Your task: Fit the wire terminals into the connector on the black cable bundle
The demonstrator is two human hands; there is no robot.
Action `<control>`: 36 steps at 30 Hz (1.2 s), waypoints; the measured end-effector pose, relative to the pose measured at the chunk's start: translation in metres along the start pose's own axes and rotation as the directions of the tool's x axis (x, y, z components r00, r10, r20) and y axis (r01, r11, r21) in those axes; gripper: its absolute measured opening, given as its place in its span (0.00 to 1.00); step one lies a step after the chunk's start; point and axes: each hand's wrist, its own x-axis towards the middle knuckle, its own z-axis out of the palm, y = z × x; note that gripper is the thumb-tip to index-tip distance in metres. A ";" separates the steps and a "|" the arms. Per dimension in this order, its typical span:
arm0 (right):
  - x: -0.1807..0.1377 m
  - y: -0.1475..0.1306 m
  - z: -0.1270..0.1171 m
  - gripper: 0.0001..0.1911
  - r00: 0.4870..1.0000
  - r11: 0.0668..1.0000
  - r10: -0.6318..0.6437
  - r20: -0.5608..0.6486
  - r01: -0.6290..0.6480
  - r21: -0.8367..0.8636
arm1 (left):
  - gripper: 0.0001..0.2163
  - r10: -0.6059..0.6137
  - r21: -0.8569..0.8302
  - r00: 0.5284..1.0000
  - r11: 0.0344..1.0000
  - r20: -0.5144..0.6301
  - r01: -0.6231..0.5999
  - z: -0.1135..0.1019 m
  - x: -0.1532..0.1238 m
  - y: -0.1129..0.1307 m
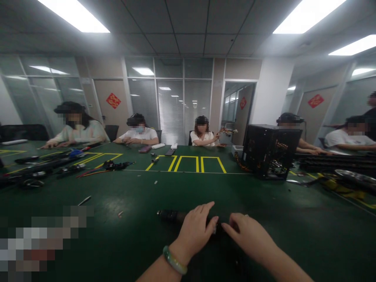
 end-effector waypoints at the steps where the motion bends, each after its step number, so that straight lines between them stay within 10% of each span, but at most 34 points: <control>1: -0.002 0.005 -0.001 0.17 0.998 1.000 0.026 0.059 -0.025 -0.019 | 0.20 0.005 0.008 1.000 1.000 0.027 -0.006 0.000 0.000 0.001; 20: 0.009 0.027 0.023 0.08 0.989 0.973 -0.080 0.124 0.050 0.226 | 0.15 -0.041 0.190 0.986 0.982 0.162 0.009 0.005 0.006 0.002; 26: 0.014 0.019 0.033 0.08 0.989 0.850 -0.149 0.022 0.117 0.514 | 0.11 -0.209 0.365 0.977 0.914 0.046 0.179 0.007 0.006 -0.008; 36: 0.024 0.036 0.044 0.13 0.996 0.629 0.054 0.069 -0.087 0.772 | 0.13 -0.086 0.252 0.991 0.966 0.098 0.059 0.005 0.005 -0.014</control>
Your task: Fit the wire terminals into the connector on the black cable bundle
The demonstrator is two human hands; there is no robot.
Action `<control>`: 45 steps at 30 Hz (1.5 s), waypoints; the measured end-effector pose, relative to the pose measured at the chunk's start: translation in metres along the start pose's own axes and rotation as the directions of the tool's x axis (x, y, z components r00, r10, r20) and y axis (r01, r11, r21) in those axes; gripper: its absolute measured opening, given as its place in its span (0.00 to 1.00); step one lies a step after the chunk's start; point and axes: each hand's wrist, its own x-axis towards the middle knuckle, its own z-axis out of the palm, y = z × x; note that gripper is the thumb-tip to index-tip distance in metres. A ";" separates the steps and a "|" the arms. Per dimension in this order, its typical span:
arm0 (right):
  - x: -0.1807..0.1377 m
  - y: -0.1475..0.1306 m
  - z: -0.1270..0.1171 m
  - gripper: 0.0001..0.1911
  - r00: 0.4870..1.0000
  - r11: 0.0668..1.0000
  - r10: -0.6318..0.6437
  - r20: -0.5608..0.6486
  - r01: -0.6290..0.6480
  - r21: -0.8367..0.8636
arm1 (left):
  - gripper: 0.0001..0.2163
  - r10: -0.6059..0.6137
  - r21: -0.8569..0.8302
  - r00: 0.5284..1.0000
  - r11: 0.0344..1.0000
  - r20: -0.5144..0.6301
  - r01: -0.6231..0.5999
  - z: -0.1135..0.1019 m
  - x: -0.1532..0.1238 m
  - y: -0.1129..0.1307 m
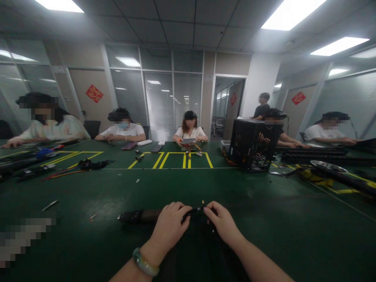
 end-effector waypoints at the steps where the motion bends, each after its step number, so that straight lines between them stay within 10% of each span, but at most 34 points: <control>1: 0.000 0.000 0.000 0.14 1.000 1.000 0.010 0.013 -0.010 0.014 | 0.12 0.002 -0.002 1.000 1.000 0.000 -0.002 0.000 0.000 0.000; 10: -0.004 -0.007 0.009 0.06 0.983 0.983 -0.101 0.154 0.122 -0.134 | 0.13 0.067 0.014 0.997 0.998 -0.027 -0.067 0.000 -0.001 0.001; 29: 0.003 -0.006 -0.003 0.13 0.999 0.997 -0.021 -0.025 0.023 0.069 | 0.08 0.117 -0.009 0.993 0.993 0.018 -0.117 0.002 0.002 0.011; 38: -0.002 -0.018 -0.008 0.17 0.952 0.995 -0.090 -0.293 0.074 -0.066 | 0.06 0.119 -0.028 0.993 0.993 0.008 -0.119 0.002 0.003 0.011; 45: -0.006 -0.016 0.006 0.05 0.999 0.941 -0.003 0.037 0.015 -0.338 | 0.09 0.113 -0.021 0.994 0.993 0.010 -0.113 0.002 0.002 0.012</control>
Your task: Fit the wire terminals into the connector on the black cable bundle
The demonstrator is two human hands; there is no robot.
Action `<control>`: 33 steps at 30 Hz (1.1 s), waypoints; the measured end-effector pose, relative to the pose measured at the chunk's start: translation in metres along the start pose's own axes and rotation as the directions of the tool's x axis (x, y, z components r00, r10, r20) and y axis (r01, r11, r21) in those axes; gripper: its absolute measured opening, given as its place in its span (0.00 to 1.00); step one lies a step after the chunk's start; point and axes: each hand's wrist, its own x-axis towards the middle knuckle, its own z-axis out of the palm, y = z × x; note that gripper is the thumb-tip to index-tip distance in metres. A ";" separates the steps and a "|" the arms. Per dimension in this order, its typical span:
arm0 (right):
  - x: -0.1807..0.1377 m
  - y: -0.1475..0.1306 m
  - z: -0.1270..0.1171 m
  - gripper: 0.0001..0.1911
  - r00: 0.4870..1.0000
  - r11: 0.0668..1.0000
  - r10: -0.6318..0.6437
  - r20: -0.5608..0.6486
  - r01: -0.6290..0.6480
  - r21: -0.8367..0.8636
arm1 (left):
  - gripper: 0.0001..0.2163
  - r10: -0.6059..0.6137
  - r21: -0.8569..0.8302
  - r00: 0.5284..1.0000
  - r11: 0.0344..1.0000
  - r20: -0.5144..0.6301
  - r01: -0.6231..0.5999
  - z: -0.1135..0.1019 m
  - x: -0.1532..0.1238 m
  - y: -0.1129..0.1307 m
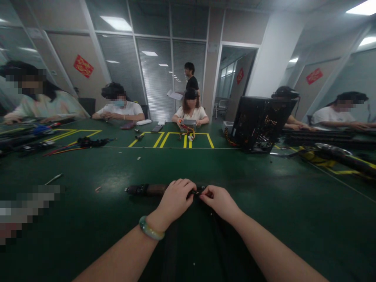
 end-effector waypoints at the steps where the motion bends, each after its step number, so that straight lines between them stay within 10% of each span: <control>1: 0.000 0.000 0.001 0.05 1.000 1.000 -0.002 0.017 0.003 -0.025 | 0.09 -0.005 0.006 1.000 1.000 -0.001 0.005 0.000 0.000 0.001; 33: -0.004 -0.003 0.004 0.03 0.981 0.943 -0.189 0.030 0.190 -0.272 | 0.07 0.035 -0.024 0.999 0.999 0.023 -0.034 0.006 -0.002 -0.006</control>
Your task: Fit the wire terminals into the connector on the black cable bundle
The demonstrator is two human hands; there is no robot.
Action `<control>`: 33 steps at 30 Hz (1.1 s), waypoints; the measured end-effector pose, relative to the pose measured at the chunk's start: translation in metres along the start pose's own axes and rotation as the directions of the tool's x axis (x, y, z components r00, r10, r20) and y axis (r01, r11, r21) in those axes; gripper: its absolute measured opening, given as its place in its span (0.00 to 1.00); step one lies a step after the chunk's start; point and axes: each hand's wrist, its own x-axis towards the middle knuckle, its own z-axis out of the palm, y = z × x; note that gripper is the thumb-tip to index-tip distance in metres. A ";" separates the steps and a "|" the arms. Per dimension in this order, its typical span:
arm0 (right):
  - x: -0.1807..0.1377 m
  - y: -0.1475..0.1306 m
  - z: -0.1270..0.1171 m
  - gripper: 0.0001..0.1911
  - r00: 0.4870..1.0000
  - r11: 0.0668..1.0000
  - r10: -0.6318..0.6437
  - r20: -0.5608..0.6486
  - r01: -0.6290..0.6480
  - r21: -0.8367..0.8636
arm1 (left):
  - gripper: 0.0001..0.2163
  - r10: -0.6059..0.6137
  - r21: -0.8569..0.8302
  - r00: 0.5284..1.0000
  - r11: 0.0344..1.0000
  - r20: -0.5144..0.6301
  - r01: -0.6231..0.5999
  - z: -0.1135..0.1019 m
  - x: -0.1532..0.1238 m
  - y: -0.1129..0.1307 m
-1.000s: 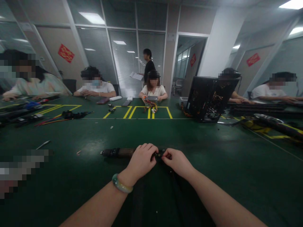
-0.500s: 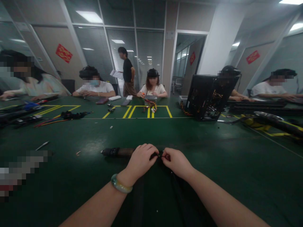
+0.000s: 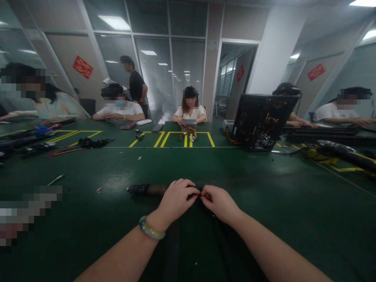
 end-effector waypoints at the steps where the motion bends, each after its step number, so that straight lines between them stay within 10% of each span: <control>1: 0.000 0.000 0.000 0.02 1.000 1.000 0.005 0.002 -0.005 0.008 | 0.07 0.001 0.000 1.000 1.000 -0.001 -0.001 0.000 0.000 0.000; 33: 0.001 0.007 0.006 0.03 0.997 0.974 0.060 0.052 -0.069 0.214 | 0.05 0.031 -0.054 0.996 0.998 -0.085 -0.036 -0.003 -0.002 0.006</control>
